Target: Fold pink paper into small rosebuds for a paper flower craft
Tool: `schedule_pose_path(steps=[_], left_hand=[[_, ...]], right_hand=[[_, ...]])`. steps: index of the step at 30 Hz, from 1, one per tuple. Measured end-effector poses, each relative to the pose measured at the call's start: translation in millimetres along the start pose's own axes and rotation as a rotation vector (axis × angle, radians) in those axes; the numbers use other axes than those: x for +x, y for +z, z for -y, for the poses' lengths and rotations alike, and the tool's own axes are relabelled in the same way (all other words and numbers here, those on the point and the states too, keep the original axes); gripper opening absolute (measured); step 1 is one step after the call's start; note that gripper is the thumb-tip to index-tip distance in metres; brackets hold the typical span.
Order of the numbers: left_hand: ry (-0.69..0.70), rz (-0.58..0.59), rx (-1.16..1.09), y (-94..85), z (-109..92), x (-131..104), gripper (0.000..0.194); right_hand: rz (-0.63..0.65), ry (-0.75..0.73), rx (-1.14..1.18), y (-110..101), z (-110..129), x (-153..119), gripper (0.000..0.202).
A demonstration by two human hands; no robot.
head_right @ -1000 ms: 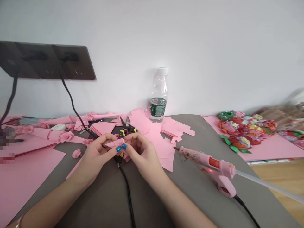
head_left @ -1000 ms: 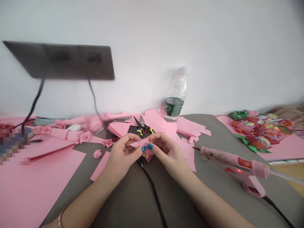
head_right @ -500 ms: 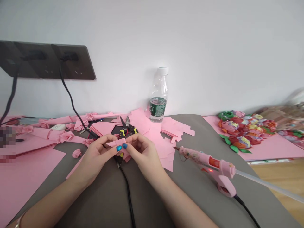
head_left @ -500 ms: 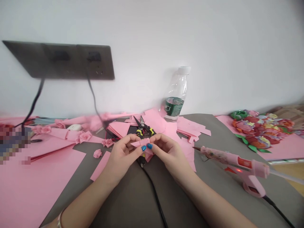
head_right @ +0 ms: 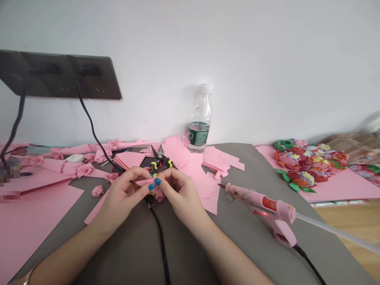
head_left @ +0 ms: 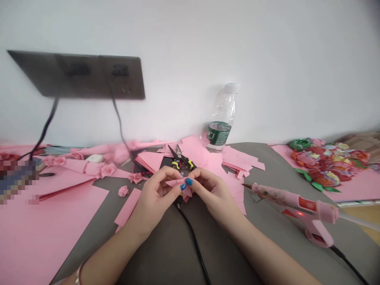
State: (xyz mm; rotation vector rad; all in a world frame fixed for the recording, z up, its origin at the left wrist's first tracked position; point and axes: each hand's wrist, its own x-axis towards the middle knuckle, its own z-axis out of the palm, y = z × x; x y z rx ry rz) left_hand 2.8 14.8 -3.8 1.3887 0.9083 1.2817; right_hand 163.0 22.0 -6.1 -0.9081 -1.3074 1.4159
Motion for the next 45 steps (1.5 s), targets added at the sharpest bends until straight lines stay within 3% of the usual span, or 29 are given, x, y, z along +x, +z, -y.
schedule_pose_path(steps=[5,18,25,34,45], left_hand=[[0.036,-0.016,0.031,-2.4,0.9,0.9,0.009],[-0.069,-0.070,0.021,-2.1,-4.5,2.9,0.005],[-0.168,-0.013,-0.047,-2.6,-2.9,2.0,0.011],[-0.169,-0.042,-0.041,-2.6,-4.3,3.7,0.009],[-0.204,0.033,-0.021,-1.8,-3.7,1.1,0.011]], right_hand=[[-0.005,-0.003,-0.015,-0.8,-0.4,0.8,0.031],[0.006,0.050,-0.029,-0.1,1.7,0.7,0.033],[0.001,0.015,-0.021,1.8,1.9,-1.3,0.034],[-0.002,0.051,-0.025,1.9,1.7,-1.4,0.036],[-0.013,0.022,-0.009,4.0,2.3,-3.1,0.037]])
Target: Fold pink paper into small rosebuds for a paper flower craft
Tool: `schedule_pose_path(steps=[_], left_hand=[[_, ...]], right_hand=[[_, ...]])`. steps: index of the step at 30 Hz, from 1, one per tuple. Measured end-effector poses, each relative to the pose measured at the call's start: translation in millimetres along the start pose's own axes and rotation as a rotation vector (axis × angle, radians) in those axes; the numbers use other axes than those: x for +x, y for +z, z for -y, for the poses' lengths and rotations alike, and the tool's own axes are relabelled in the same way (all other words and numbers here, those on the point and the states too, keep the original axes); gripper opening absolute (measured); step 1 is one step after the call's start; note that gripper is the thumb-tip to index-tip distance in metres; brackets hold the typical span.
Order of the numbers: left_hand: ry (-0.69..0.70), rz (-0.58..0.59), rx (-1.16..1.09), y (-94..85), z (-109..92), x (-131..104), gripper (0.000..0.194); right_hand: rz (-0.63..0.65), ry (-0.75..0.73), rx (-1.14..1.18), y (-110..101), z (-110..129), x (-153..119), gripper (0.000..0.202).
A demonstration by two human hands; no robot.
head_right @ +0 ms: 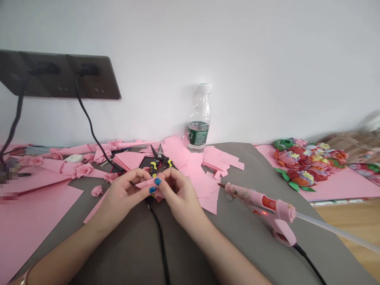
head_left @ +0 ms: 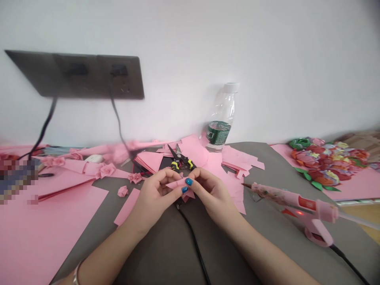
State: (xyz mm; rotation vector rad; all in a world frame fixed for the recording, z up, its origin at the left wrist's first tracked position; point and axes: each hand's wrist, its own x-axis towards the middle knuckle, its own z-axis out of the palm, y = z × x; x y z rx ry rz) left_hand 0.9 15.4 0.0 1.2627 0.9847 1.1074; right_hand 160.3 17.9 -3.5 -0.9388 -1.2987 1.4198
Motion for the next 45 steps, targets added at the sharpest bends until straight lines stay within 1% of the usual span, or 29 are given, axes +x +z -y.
schedule_pose_path(steps=[8,13,15,18,20,23,27,31,37,40,45], left_hand=[[-0.022,0.033,0.036,3.7,-4.4,0.4,0.008],[0.007,0.047,0.157,2.5,-6.7,-0.9,0.019],[0.008,0.049,0.177,1.6,-6.5,-1.3,0.023],[-0.008,0.057,0.152,1.1,-4.9,-1.2,0.022],[-0.023,0.059,0.117,1.4,-3.8,-0.8,0.021],[-0.027,0.061,0.084,2.3,-3.8,-0.1,0.021],[-0.042,0.079,0.075,2.6,-4.6,0.6,0.014],[-0.058,0.059,0.049,1.5,-2.6,0.6,0.018],[-0.083,0.037,0.111,1.3,-1.7,-0.7,0.013],[-0.082,0.017,0.131,2.3,-3.9,-1.5,0.010],[-0.077,0.017,0.046,3.7,-3.9,-2.4,0.009]], right_hand=[[0.000,-0.033,0.004,1.1,-0.9,-1.5,0.036],[-0.007,-0.043,0.001,0.2,-0.5,-1.8,0.037],[-0.014,-0.029,0.042,0.4,-0.4,-1.6,0.035],[0.013,0.029,0.133,1.5,0.2,-1.6,0.031],[0.039,0.048,0.152,2.1,0.8,-1.6,0.030],[0.043,0.029,0.150,1.6,1.4,-1.3,0.031],[0.023,0.006,0.144,0.8,1.7,-1.2,0.032],[0.027,-0.024,0.083,1.5,3.8,-2.1,0.034],[0.061,-0.056,0.062,1.3,6.1,-3.0,0.036],[0.049,-0.058,0.047,1.2,4.9,-4.1,0.035],[0.023,-0.013,0.146,2.8,1.7,-4.5,0.032]])
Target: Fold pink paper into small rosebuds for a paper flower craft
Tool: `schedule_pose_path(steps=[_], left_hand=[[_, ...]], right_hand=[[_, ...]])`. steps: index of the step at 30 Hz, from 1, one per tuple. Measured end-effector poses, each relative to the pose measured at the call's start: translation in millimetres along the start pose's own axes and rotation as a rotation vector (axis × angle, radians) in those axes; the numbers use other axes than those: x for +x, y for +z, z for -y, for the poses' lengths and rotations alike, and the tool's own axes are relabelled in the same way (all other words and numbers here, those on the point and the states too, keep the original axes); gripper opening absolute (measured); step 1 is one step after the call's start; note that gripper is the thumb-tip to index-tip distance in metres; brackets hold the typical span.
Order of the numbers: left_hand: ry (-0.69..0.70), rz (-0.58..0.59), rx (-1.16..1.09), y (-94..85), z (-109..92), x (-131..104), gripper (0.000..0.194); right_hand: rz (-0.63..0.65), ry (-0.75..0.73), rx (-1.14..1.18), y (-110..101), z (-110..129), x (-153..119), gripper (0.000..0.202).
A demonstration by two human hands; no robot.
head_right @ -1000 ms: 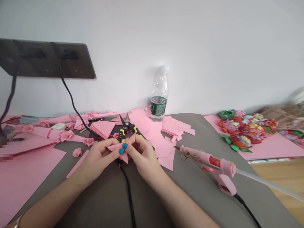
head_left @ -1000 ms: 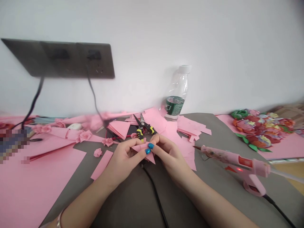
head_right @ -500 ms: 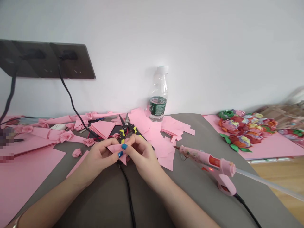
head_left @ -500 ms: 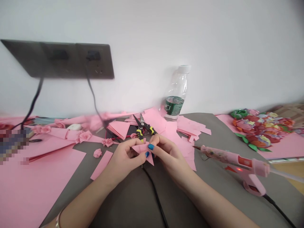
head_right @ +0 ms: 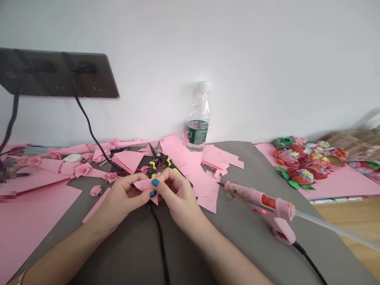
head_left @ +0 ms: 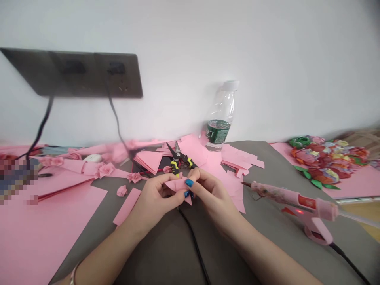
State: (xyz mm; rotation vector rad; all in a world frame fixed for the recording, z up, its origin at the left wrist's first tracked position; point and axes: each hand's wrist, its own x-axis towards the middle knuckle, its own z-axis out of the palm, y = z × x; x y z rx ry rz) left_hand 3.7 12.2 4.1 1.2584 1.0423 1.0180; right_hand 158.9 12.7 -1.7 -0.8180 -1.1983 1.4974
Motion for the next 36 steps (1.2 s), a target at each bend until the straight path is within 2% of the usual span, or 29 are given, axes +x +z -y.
schedule_pose_path(steps=[4,9,12,15,17,30,36], left_hand=[[0.008,-0.004,-0.062,-0.1,0.5,1.1,0.009],[0.020,0.022,-0.064,-1.2,0.0,2.6,0.010],[0.053,0.011,-0.063,-1.8,1.6,2.1,0.007],[0.077,-0.007,-0.058,-1.7,3.1,1.2,0.009],[0.087,-0.001,-0.058,-1.4,3.2,0.9,0.012],[0.183,-0.039,0.051,-3.6,8.7,3.5,0.023],[0.192,-0.042,0.062,-5.8,9.8,3.3,0.019]], right_hand=[[-0.013,0.023,0.103,0.9,-1.8,0.7,0.031],[-0.030,0.032,0.115,-0.4,-3.8,1.0,0.032],[-0.036,0.021,0.031,-1.1,-5.3,1.3,0.033],[-0.010,-0.048,-0.169,-0.8,-5.6,1.1,0.030],[-0.001,-0.089,-0.224,-0.6,-4.8,0.8,0.030],[0.024,-0.061,-0.221,-1.9,0.1,2.4,0.034],[-0.008,-0.083,-0.212,-1.6,-2.0,1.6,0.024]])
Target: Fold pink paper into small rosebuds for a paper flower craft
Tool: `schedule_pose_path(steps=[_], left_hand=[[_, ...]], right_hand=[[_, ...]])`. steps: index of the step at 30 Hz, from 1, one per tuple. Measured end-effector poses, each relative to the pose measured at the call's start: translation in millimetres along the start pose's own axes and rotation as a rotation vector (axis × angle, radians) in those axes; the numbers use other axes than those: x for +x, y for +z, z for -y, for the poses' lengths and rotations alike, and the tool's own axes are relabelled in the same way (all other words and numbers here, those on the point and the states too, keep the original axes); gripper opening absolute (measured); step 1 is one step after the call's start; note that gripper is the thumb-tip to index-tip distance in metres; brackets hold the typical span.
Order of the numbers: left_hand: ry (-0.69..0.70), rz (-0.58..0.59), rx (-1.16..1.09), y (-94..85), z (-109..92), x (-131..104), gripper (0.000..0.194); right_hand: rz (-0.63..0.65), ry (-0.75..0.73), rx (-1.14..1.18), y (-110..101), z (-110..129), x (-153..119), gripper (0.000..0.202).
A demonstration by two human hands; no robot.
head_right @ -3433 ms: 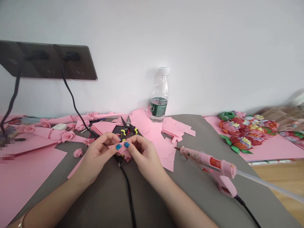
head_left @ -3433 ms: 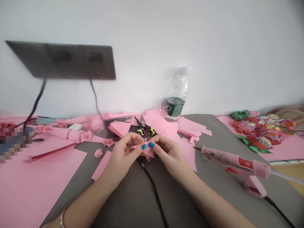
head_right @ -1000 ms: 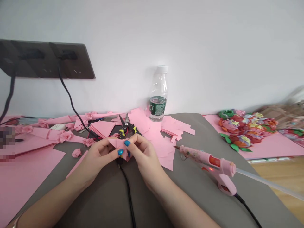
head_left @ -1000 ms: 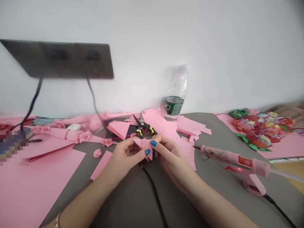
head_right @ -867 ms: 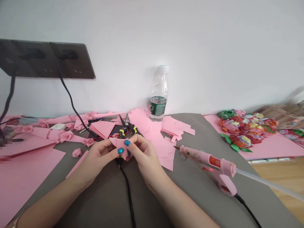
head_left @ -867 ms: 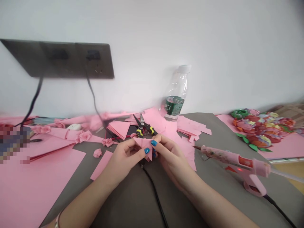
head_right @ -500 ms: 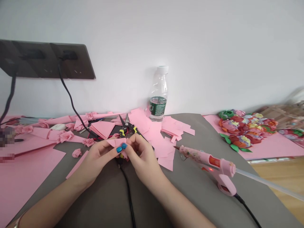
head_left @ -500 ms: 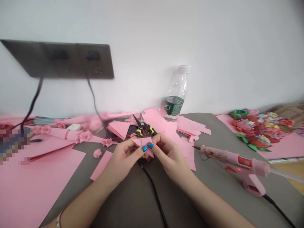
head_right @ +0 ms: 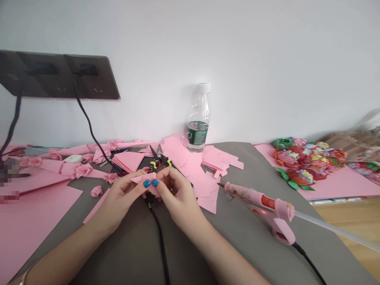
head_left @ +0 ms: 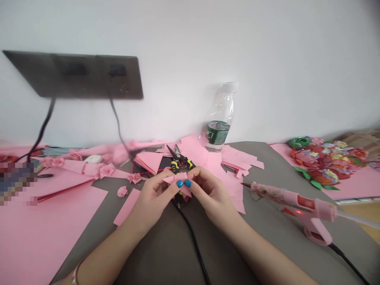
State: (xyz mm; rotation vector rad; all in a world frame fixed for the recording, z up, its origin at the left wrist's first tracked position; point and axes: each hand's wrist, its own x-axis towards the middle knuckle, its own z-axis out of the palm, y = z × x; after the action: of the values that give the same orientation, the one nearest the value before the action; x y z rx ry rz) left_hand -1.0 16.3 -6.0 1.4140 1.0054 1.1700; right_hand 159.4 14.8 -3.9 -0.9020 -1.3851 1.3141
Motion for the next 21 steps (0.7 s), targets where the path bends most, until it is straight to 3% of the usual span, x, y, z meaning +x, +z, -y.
schedule_pose_path(steps=[5,11,21], left_hand=[[-0.061,0.066,0.068,0.8,-5.9,-0.4,0.017],[-0.070,0.069,0.153,5.8,-13.2,-2.9,0.027],[0.021,0.110,0.339,2.6,-9.9,-5.3,0.035]], right_hand=[[-0.141,-0.133,-0.196,-2.1,1.6,-1.3,0.002],[-0.221,-0.299,-0.544,-3.1,7.4,-1.4,0.013],[-0.206,-0.323,-0.589,-0.7,6.0,-1.6,0.007]])
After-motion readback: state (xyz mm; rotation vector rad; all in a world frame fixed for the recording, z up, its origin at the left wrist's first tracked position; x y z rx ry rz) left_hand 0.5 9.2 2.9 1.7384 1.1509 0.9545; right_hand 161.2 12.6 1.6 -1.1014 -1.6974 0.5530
